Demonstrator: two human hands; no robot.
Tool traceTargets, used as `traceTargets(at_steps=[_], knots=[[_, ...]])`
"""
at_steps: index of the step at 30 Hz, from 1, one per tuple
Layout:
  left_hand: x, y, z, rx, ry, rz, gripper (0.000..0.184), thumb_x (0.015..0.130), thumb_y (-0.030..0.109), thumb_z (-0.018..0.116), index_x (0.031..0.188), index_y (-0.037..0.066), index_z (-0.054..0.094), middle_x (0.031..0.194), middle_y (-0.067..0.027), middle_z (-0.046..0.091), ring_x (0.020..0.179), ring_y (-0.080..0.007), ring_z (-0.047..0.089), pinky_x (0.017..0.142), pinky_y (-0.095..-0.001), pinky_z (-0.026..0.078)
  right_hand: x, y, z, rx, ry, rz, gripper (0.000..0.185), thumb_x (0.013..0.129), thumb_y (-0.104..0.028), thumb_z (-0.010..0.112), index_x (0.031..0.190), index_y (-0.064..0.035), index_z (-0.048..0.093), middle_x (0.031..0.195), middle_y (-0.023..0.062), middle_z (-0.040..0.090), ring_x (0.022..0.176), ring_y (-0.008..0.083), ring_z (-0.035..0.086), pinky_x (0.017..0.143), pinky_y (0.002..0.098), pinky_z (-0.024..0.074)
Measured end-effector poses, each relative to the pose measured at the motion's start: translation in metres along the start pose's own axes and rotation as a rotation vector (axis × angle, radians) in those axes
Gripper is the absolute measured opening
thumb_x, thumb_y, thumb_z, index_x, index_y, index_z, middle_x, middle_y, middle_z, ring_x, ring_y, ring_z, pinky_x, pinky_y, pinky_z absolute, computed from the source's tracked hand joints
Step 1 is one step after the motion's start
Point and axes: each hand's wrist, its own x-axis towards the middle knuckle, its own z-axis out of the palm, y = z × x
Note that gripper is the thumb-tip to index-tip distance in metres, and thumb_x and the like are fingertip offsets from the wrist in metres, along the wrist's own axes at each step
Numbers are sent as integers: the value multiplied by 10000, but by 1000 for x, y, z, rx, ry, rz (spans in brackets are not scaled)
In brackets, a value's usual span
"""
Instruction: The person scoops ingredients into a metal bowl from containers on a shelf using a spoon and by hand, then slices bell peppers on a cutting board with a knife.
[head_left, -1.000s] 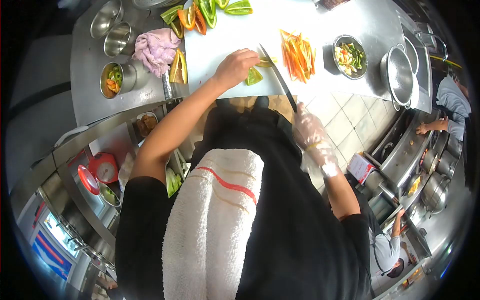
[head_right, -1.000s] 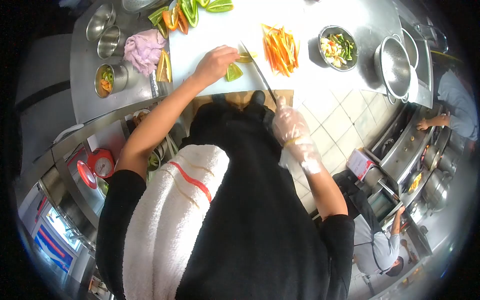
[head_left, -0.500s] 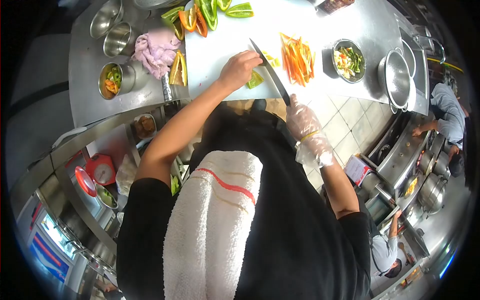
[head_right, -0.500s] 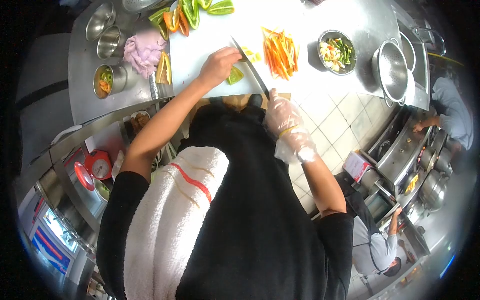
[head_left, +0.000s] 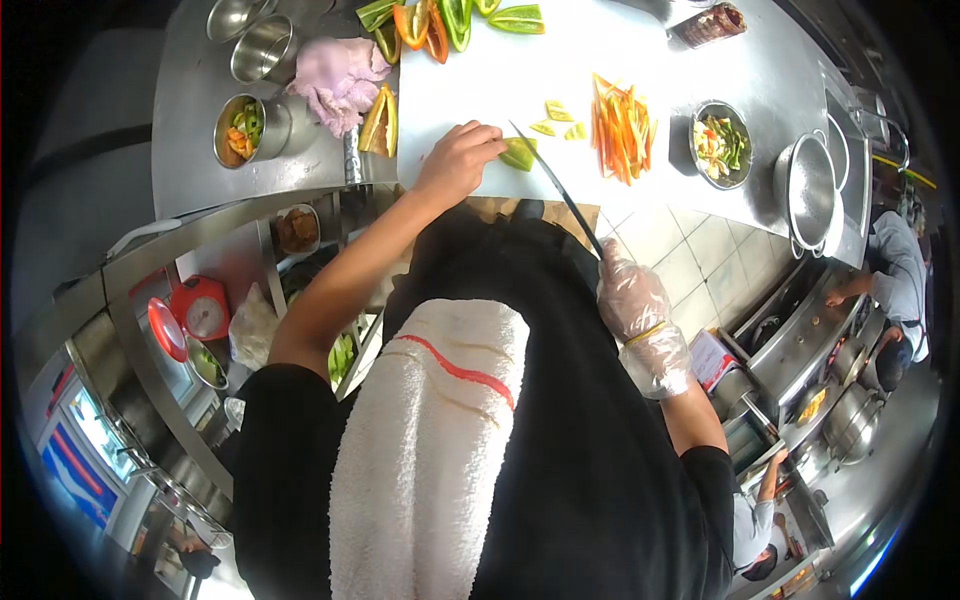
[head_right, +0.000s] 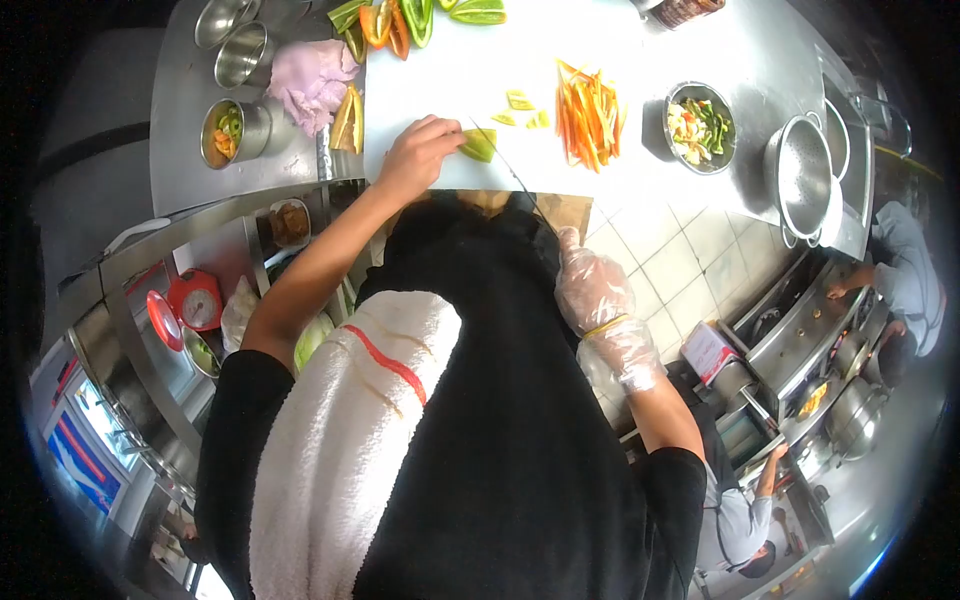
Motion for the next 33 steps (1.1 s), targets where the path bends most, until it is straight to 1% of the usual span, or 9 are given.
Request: traceTargets(at_steps=[10, 15, 17, 21, 24, 27, 30, 32, 33], knots=[[-11, 6, 10, -38, 167, -102, 149, 720, -76, 572, 829, -6, 644, 886, -80, 610, 820, -259, 593, 693, -367, 500, 47, 9, 25, 192, 110, -104, 307, 883, -100, 432, 1155, 35, 470, 777, 255, 629, 747, 412, 627, 674, 508, 477], [-11, 13, 17, -32, 287, -289, 135, 712, -92, 641, 822, -20, 611, 841, -124, 603, 735, -299, 611, 638, -358, 494, 23, -6, 10, 81, 7, -26, 306, 896, -119, 452, 1152, 48, 465, 720, 247, 606, 712, 410, 614, 646, 498, 471], [-9, 15, 18, -30, 318, -272, 141, 710, -94, 639, 825, -17, 609, 843, -121, 604, 737, -300, 610, 636, -356, 493, 27, -2, 28, 50, 27, -52, 339, 892, -119, 486, 1176, 63, 457, 653, 235, 585, 660, 400, 606, 603, 483, 467], [-12, 10, 19, 5, 359, -181, 145, 711, -94, 630, 832, -15, 616, 849, -114, 611, 743, -293, 613, 635, -356, 494, 55, -12, 34, 50, 21, 4, 223, 881, -75, 418, 1068, 29, 478, 762, 258, 627, 763, 413, 629, 676, 497, 486], [-14, 6, 16, -20, 320, -183, 151, 709, -99, 620, 835, -16, 627, 858, -114, 619, 761, -287, 620, 649, -358, 501, 57, -14, 24, -90, 98, -225, 246, 874, -54, 414, 1089, 43, 482, 758, 262, 627, 771, 409, 633, 680, 492, 490], [-12, 5, 13, 20, 284, -175, 141, 719, -74, 593, 836, -11, 640, 861, -107, 623, 819, -281, 613, 694, -373, 509, 39, -27, 0, -11, -28, -16, 291, 879, -53, 419, 1143, 51, 480, 768, 247, 638, 767, 379, 646, 671, 478, 495], [-12, 1, 17, 32, 323, -156, 147, 715, -73, 594, 835, -4, 645, 857, -107, 624, 824, -280, 616, 693, -371, 510, 58, 1, 44, -79, -23, -82, 322, 888, -99, 459, 1167, 60, 474, 745, 210, 643, 712, 333, 654, 623, 444, 503], [-11, 1, 16, 12, 326, -160, 146, 714, -91, 602, 826, -8, 646, 838, -112, 629, 786, -282, 620, 670, -361, 508, 76, 16, 63, -251, 393, -538, 323, 891, -154, 487, 1163, 20, 485, 689, 142, 618, 599, 260, 625, 551, 391, 497], [-11, 1, 15, -3, 331, -168, 147, 712, -108, 610, 816, -12, 646, 819, -116, 634, 749, -285, 625, 648, -351, 506, 73, 4, 42, -249, 402, -528, 323, 891, -154, 487, 1163, 20, 485, 689, 142, 618, 599, 260, 625, 551, 391, 497]])
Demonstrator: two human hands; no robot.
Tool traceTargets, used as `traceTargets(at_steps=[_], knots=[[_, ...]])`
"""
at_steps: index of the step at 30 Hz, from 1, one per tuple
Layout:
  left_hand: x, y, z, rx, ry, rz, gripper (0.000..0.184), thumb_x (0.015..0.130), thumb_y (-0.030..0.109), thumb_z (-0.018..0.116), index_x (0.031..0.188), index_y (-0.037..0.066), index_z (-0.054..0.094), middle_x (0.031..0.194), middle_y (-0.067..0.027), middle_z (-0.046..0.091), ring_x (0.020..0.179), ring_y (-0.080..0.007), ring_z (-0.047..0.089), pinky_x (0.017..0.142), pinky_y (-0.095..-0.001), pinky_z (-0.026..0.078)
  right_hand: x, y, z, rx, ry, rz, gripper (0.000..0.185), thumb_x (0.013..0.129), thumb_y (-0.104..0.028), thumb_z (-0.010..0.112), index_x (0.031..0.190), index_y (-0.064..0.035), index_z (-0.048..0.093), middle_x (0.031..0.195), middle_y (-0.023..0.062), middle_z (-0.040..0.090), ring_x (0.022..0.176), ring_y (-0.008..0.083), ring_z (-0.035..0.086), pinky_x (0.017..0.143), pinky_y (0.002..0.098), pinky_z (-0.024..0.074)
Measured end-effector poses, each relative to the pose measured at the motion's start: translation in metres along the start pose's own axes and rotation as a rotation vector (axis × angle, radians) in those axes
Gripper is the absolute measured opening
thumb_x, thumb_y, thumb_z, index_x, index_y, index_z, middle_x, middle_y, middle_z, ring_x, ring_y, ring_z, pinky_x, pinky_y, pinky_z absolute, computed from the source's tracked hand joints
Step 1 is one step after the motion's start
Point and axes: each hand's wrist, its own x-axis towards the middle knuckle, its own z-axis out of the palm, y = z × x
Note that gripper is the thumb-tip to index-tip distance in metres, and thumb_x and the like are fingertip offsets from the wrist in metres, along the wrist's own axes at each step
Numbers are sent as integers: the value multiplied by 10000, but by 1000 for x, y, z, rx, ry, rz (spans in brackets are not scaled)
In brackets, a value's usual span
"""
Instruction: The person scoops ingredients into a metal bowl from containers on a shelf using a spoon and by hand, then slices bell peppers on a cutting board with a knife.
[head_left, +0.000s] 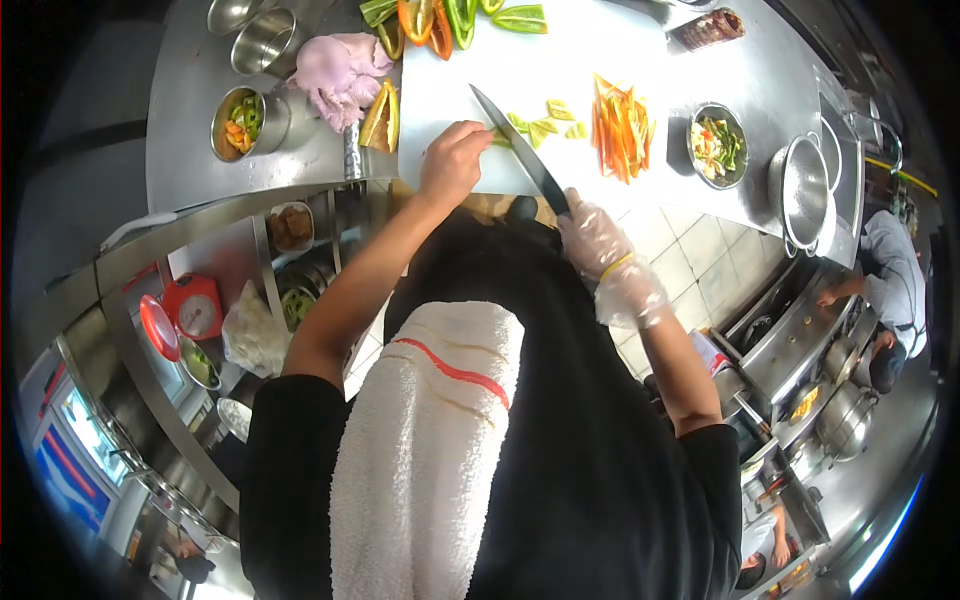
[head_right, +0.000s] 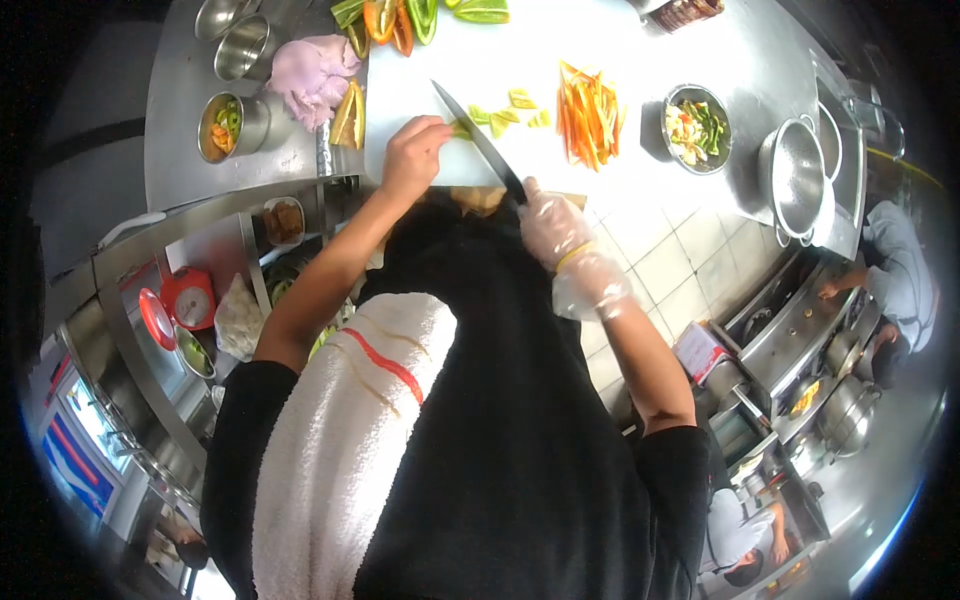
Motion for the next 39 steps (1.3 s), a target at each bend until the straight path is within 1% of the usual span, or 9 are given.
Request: traceTargets(at_steps=[2, 4, 6, 9, 13, 17, 26, 33, 39], knots=[[-3, -1, -1, -22, -36, -57, 163, 717, -99, 621, 849, -5, 642, 874, -122, 630, 788, -291, 622, 671, -345, 503, 21, -1, -54, 815, -456, 651, 318, 890, -179, 498, 1177, -42, 513, 644, 91, 562, 525, 205, 559, 501, 346, 473], [-1, 2, -1, -36, -64, -124, 183, 722, -90, 631, 881, 1, 638, 930, -127, 627, 828, -297, 620, 693, -338, 500, 11, 4, -82, 948, -482, 739, 296, 894, -157, 483, 1177, -93, 539, 640, 38, 522, 511, 145, 516, 478, 306, 452], [4, 11, 0, -71, -115, -209, 406, 725, 32, 712, 1110, 48, 585, 1189, -164, 529, 1068, -335, 542, 859, -416, 451, -8, 9, -95, 1174, -293, 966, 263, 897, -136, 487, 1146, -83, 552, 636, 7, 503, 502, 114, 488, 458, 280, 421], [25, 33, 15, 57, -157, -101, 693, 716, 212, 763, 1321, 112, 442, 1373, -185, 346, 1266, -374, 360, 997, -541, 306, -48, 28, -93, 1218, -21, 1021, 240, 895, -128, 499, 1122, -73, 553, 638, -11, 489, 501, 86, 463, 452, 256, 395], [49, 40, 61, 181, -363, 75, 690, 742, 381, 722, 1341, 203, 428, 1374, -162, 333, 1283, -341, 320, 1039, -613, 210, -72, 31, -96, 1269, 127, 1038, 252, 898, -138, 512, 1136, -66, 555, 636, -4, 500, 511, 80, 462, 463, 242, 383], [57, 42, 77, 198, -368, 173, 378, 787, 289, 680, 1132, 168, 585, 1237, -104, 457, 1183, -281, 398, 975, -517, 305, -76, 23, -108, 1169, -16, 1121, 279, 904, -123, 508, 1172, -57, 545, 656, -5, 506, 553, 80, 470, 496, 241, 383], [59, 37, 64, 230, -476, 194, 233, 743, 168, 685, 940, 97, 582, 1008, -95, 502, 944, -270, 496, 777, -400, 387, -77, 32, -73, 1254, 8, 1041, 292, 901, -142, 519, 1175, -45, 537, 627, -7, 496, 530, 82, 454, 482, 249, 373], [20, 40, 24, 108, -253, -79, 460, 705, 175, 719, 1125, 87, 553, 1165, -124, 461, 1088, -310, 449, 879, -446, 327, -65, 27, -22, 1340, -141, 875, 245, 919, -118, 491, 1152, -43, 513, 591, 24, 512, 469, 110, 506, 414, 268, 422], [22, 63, 73, 117, -13, -190, 528, 753, 143, 699, 1226, 26, 497, 1316, -194, 415, 1222, -375, 395, 1009, -465, 312, -37, 21, -5, 1389, -200, 821, 232, 931, -146, 470, 1141, -50, 489, 560, 58, 532, 409, 138, 505, 377, 277, 419]])
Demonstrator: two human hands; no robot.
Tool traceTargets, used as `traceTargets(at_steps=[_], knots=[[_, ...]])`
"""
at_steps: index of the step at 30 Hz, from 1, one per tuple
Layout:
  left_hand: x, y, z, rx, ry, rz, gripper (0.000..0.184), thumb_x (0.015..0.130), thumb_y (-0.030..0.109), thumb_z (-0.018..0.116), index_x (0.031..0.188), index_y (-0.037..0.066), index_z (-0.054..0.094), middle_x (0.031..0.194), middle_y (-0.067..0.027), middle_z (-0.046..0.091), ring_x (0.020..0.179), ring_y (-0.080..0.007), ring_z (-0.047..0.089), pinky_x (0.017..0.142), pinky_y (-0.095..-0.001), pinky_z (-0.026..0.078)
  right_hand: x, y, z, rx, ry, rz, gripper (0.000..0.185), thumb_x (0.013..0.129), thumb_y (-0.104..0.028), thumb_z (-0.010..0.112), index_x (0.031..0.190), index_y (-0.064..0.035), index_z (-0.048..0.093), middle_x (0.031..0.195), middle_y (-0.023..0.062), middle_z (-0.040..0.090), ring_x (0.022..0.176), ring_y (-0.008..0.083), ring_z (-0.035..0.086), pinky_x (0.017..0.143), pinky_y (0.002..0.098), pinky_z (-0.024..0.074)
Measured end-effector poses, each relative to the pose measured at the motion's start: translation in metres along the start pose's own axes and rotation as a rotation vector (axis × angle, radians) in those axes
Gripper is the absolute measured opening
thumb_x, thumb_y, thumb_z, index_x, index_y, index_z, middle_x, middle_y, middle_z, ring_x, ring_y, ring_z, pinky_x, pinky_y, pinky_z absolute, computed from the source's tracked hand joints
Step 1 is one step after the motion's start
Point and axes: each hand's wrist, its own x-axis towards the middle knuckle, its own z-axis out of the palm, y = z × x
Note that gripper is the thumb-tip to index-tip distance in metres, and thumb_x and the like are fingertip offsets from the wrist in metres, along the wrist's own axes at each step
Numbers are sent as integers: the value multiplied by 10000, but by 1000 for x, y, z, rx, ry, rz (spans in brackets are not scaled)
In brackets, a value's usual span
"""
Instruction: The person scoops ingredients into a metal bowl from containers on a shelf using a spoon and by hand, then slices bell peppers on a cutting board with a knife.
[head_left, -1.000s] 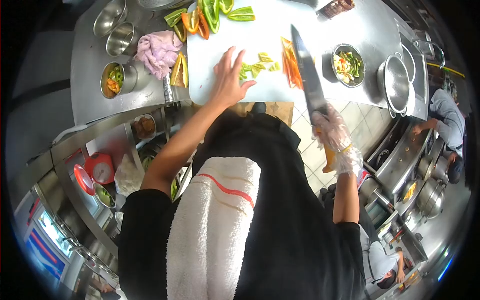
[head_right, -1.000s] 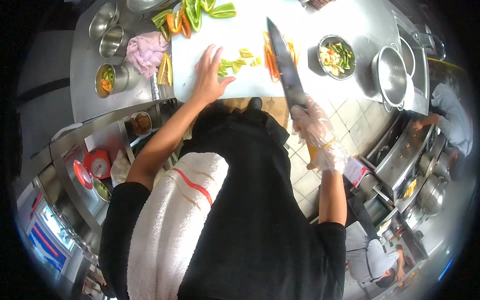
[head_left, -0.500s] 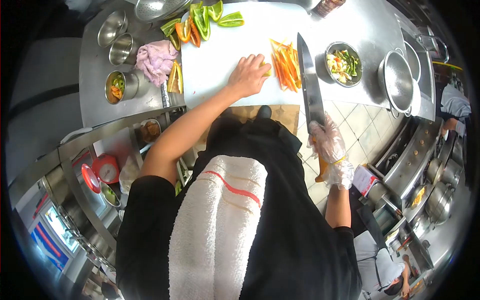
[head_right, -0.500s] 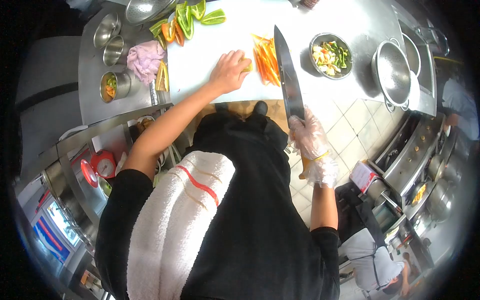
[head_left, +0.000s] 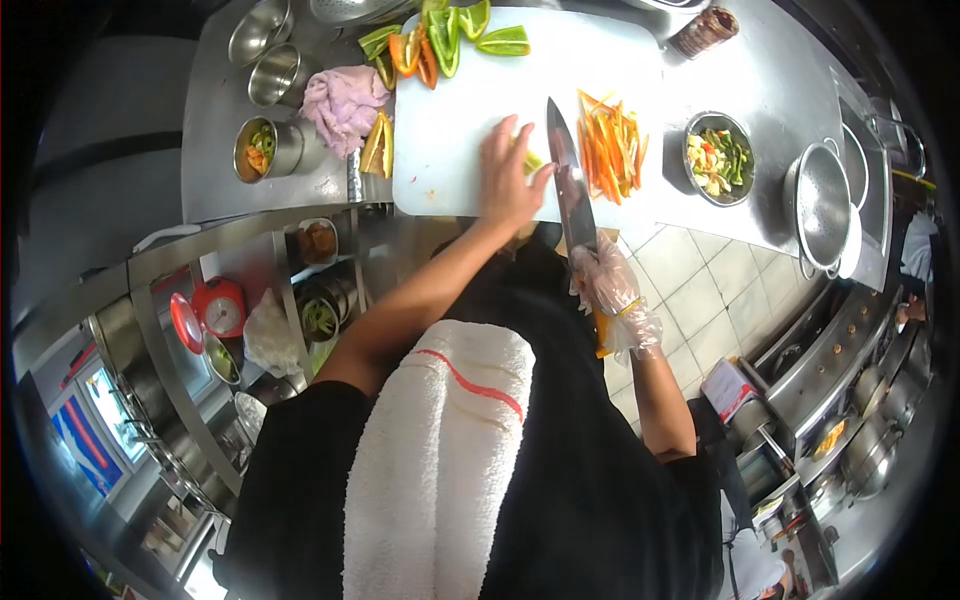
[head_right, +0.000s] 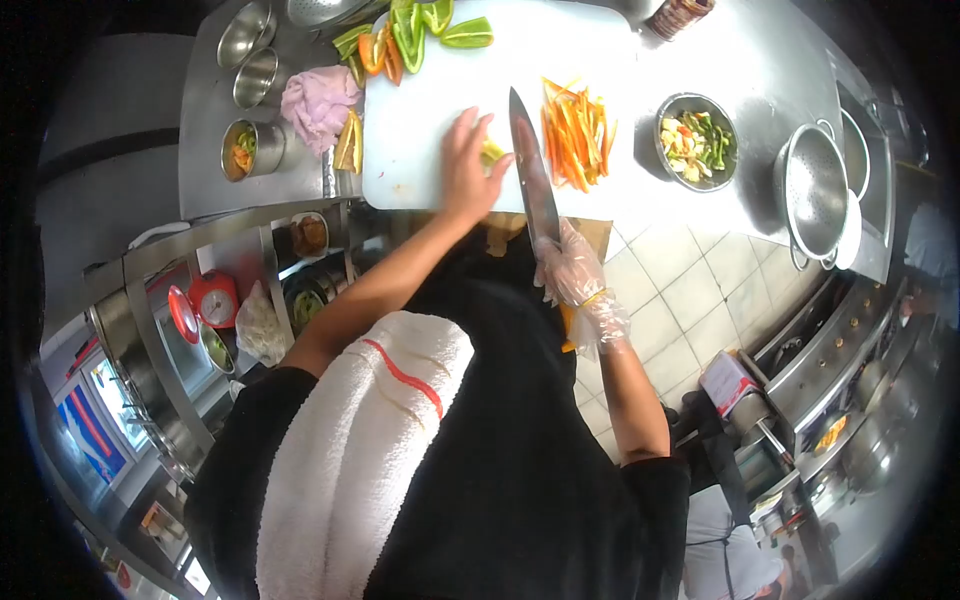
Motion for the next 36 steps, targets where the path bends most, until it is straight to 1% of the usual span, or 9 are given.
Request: traceTargets(at_steps=[11, 18, 21, 26, 28, 29, 31, 33, 36], knots=[[5, 15, 25, -429, 249, -157, 349, 878, 56, 523, 1197, -82, 493, 1273, -219, 488, 1167, -380, 484, 991, -401, 389, 31, -23, 59, -195, 188, -115, 214, 946, -146, 464, 1066, 30, 492, 675, 118, 579, 501, 197, 545, 420, 345, 432], [20, -25, -63, -479, 519, -200, 391, 878, 42, 496, 1258, -48, 485, 1327, -212, 466, 1245, -349, 443, 1041, -395, 343, 48, -66, 126, -688, 219, -564, 255, 880, -77, 475, 1094, 62, 484, 753, 292, 599, 701, 451, 597, 591, 505, 453], [40, -60, -141, -478, 753, -170, 343, 897, 68, 503, 1224, -31, 519, 1302, -169, 502, 1229, -289, 462, 1050, -376, 323, 63, -119, 188, -707, 93, -705, 230, 828, -35, 497, 1022, 85, 470, 704, 251, 603, 665, 419, 603, 581, 475, 472], [54, -154, -264, -144, 944, -77, 250, 891, 54, 526, 1124, -27, 563, 1223, -148, 552, 1159, -271, 508, 999, -329, 374, 126, -173, 296, -775, -111, -966, 367, 786, -44, 531, 1125, 80, 469, 731, 214, 610, 687, 386, 611, 597, 446, 492], [50, -201, -273, -85, 863, -263, 267, 837, 42, 555, 1099, -6, 573, 1218, -173, 548, 1157, -331, 496, 990, -380, 370, 162, -166, 317, -1138, -108, -1464, 378, 813, -64, 520, 1177, 26, 476, 778, 209, 627, 743, 381, 621, 635, 456, 494], [47, -219, -272, -91, 865, -257, 267, 837, 42, 555, 1099, -6, 573, 1218, -173, 548, 1157, -331, 496, 990, -380, 370, 153, -176, 313, -1144, -101, -1466, 378, 813, -64, 520, 1177, 26, 476, 778, 209, 627, 743, 381, 621, 635, 456, 494], [39, -246, -266, 46, 753, -283, 287, 815, 28, 580, 1101, 9, 578, 1173, -160, 571, 1107, -340, 516, 965, -391, 387, 120, -201, 293, -800, 36, -983, 273, 791, -30, 527, 1062, -26, 503, 858, 240, 581, 714, 393, 594, 661, 463, 483], [38, -212, -276, 58, 777, -200, 252, 819, -3, 568, 1070, 4, 595, 1116, -142, 604, 1055, -319, 552, 920, -386, 422, 115, -186, 242, -635, 155, -923, 269, 826, -30, 492, 1092, -66, 515, 826, 160, 592, 658, 273, 601, 580, 381, 492], [52, -158, -271, -56, 622, -98, 244, 786, -85, 537, 989, 11, 631, 1016, -123, 645, 941, -283, 619, 799, -345, 488, 63, -182, 160, -330, 175, -451, 182, 914, -109, 483, 1083, -48, 509, 694, 49, 542, 585, 120, 540, 472, 268, 446]])
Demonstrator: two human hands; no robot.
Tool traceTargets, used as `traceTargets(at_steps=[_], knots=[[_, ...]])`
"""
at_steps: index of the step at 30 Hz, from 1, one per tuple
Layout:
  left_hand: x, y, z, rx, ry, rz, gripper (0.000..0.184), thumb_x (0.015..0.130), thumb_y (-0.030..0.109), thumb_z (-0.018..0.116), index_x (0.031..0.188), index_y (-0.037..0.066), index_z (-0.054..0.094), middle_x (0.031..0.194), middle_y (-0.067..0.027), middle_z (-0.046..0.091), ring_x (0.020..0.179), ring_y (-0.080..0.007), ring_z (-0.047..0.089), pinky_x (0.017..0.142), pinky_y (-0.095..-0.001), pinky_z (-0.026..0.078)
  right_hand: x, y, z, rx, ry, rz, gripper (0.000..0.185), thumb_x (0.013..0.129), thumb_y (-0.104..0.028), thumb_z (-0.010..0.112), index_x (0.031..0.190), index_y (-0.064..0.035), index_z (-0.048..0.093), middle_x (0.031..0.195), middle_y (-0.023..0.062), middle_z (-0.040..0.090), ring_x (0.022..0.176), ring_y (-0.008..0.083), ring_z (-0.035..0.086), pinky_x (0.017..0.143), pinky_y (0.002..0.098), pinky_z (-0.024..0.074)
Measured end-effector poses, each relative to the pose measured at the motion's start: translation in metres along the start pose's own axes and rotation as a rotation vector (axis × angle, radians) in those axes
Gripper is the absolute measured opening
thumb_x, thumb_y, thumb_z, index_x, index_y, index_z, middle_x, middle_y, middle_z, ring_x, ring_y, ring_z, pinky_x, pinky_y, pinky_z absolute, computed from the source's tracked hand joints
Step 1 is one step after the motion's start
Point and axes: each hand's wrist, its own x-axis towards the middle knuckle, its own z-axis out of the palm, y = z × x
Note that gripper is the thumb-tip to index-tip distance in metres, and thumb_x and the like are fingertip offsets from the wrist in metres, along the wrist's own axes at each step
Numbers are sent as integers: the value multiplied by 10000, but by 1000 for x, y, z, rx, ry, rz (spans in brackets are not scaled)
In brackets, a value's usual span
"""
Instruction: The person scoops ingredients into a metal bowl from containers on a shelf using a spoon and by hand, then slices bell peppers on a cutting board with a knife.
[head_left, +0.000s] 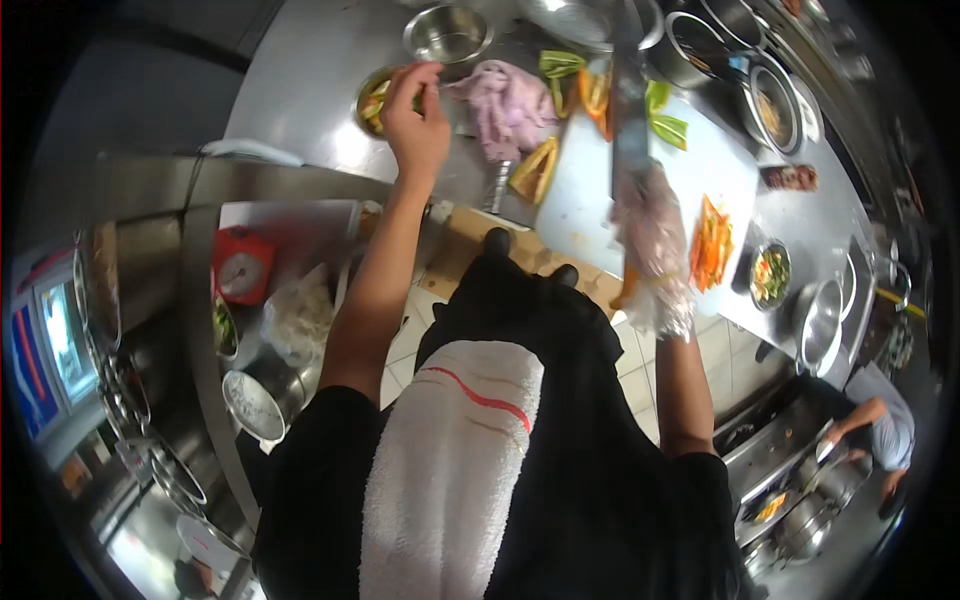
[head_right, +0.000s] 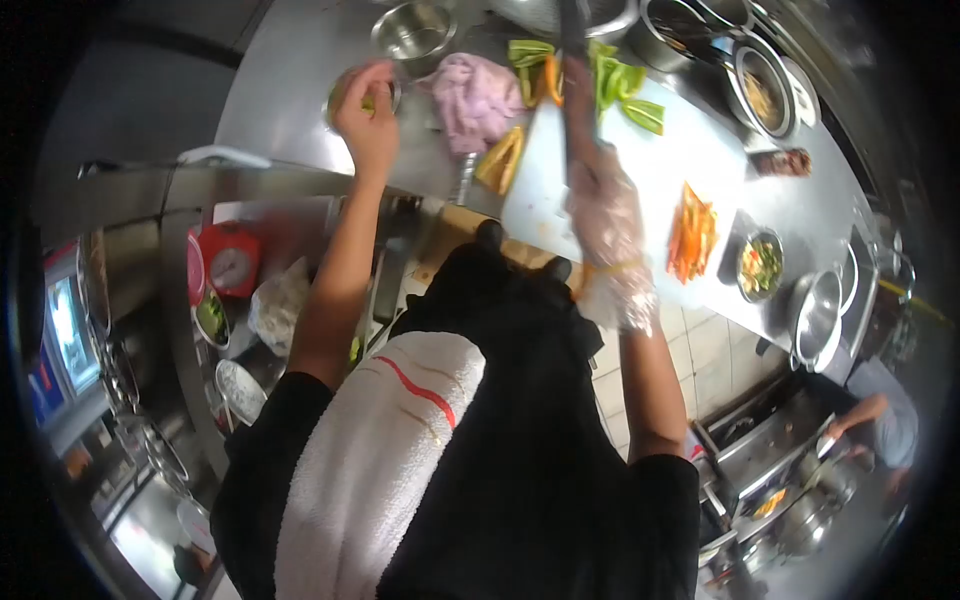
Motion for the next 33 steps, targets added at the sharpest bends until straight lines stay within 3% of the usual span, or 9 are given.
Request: traceTargets(at_steps=[4, 6, 10, 13, 15, 20, 22, 25, 33], knots=[[-27, 42, 93, -164, -479, 247, 234, 789, -60, 536, 981, 29, 635, 999, -104, 649, 874, -291, 640, 744, -355, 505, -53, 79, -72, -50, 182, 211, 213, 948, -195, 493, 1073, -22, 498, 668, 21, 514, 538, 95, 508, 438, 246, 421], [-46, 55, 144, -140, -720, 370, 242, 807, -25, 510, 1013, 34, 623, 1053, -94, 643, 862, -318, 643, 730, -385, 522, -86, 99, -81, 159, 251, 327, 262, 931, -210, 524, 1109, -22, 480, 694, 19, 513, 546, 89, 509, 434, 233, 408], [-63, 68, 231, 282, -980, 488, 341, 766, -62, 491, 1084, 21, 581, 1067, -132, 604, 802, -325, 654, 669, -412, 541, -129, 133, -81, 235, 247, 445, 277, 913, -187, 511, 1139, -27, 494, 674, 25, 515, 534, 92, 499, 454, 241, 407], [-60, 49, 279, 374, -933, 613, 260, 748, -31, 531, 971, 70, 621, 960, -92, 598, 781, -339, 624, 676, -451, 506, -141, 124, -82, 177, 270, 511, 234, 901, -169, 496, 1071, -11, 526, 617, 46, 514, 500, 119, 492, 462, 282, 409], [-53, 57, 280, 270, -872, 644, 155, 775, 4, 493, 772, 65, 636, 881, -109, 596, 758, -319, 642, 659, -421, 530, -144, 117, -93, 229, 202, 559, 311, 907, -204, 504, 1159, -22, 498, 647, 1, 508, 533, 73, 490, 464, 242, 398], [-99, 68, 210, -22, -1189, 680, 235, 783, -8, 468, 942, 90, 610, 949, -85, 616, 822, -303, 634, 699, -398, 532, -134, 141, -105, -56, 303, 414, 230, 884, -128, 487, 1064, 14, 510, 635, 180, 582, 572, 282, 602, 538, 402, 457], [-122, 68, 190, -184, -1174, 753, 291, 741, -49, 491, 976, 52, 630, 1055, -83, 632, 911, -280, 634, 761, -367, 536, -124, 165, -105, -505, 296, 67, 209, 864, -71, 440, 1043, 17, 502, 710, 252, 603, 693, 401, 618, 644, 482, 470], [-143, 81, 186, -264, -1183, 681, 310, 712, -92, 482, 957, 16, 639, 1066, -92, 635, 939, -282, 627, 788, -354, 529, -100, 142, -111, -571, 164, 172, 212, 843, -33, 401, 1030, 0, 496, 787, 259, 628, 783, 449, 608, 712, 532, 460], [-153, 94, 199, -312, -1222, 784, 317, 629, -103, 524, 912, -20, 639, 1033, -107, 624, 934, -275, 583, 796, -344, 501, -74, 108, -115, -780, -77, 241, 228, 836, -19, 437, 1058, 29, 457, 812, 282, 632, 814, 412, 639, 702, 488, 504]])
